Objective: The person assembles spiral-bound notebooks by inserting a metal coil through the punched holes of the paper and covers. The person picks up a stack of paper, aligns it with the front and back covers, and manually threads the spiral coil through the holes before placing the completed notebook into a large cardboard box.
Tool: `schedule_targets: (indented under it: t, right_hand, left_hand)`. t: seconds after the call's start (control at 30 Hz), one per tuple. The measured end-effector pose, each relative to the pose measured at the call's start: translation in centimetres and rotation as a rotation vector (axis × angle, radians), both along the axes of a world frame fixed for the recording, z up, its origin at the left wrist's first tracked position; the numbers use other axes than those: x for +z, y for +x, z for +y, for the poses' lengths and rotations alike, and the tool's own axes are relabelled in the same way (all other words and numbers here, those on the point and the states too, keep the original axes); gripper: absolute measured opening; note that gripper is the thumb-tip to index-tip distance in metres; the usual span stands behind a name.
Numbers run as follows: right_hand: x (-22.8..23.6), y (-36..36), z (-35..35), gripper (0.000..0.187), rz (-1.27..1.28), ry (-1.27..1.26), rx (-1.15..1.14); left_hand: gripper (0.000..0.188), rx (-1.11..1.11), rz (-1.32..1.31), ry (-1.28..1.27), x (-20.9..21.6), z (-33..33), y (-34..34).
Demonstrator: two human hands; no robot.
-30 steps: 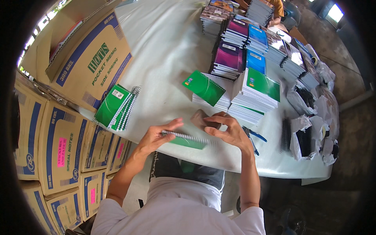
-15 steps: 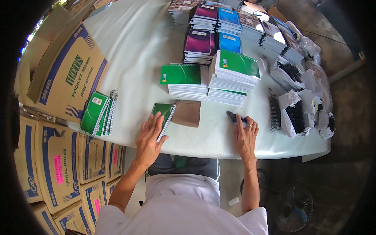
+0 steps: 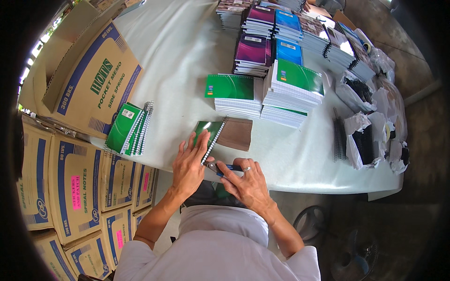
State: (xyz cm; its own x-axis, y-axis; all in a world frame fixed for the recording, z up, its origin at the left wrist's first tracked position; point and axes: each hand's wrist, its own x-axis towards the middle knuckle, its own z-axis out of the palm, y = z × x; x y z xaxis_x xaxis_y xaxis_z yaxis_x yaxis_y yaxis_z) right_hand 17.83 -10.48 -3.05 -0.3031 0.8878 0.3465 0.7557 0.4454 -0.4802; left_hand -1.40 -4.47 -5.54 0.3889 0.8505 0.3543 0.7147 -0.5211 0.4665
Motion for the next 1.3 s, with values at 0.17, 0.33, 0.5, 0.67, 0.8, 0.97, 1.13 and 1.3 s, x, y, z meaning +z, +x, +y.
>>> schedule_targets:
  t: [0.17, 0.33, 0.5, 0.67, 0.8, 0.97, 1.13, 1.3]
  right_hand:
    - [2.5, 1.1, 2.1, 0.033, 0.599, -1.034, 0.054]
    - [4.1, 1.7, 3.3, 0.03, 0.346, -0.441, 0.216]
    - [0.9, 8.2, 3.0, 0.033, 0.002, -0.157, -0.353]
    - [-1.5, 12.0, 3.2, 0.039, -0.425, 0.107, -0.342]
    - [1.4, 7.6, 6.8, 0.042, -0.195, 0.141, -0.212]
    - [5.0, -0.9, 17.4, 0.05, -0.34, 0.204, 0.203]
    - [3.9, -0.5, 24.1, 0.051, -0.633, -0.118, 0.321]
    - [4.9, 1.2, 25.2, 0.056, -0.563, -0.322, 0.412]
  left_hand:
    - [0.078, -0.016, 0.0, 0.039, 0.2, -0.1, -0.8]
    - [0.073, 0.007, 0.106, 0.124, 3.8, 0.9, -4.7]
    - [0.067, 0.161, 0.104, 0.224, 8.7, 4.0, -14.7]
    - [0.103, 0.019, 0.321, -0.236, 6.6, 5.6, -23.5]
    - [0.091, 0.149, 0.373, -0.075, 9.8, 4.7, -20.8]
    - [0.062, 0.044, 0.248, 0.302, 8.7, 6.2, -11.0]
    - [0.056, -0.069, 0.08, 0.177, 3.8, 6.7, -7.1]
    - [0.053, -0.1, 0.012, 0.103, 0.8, 7.2, -6.6]
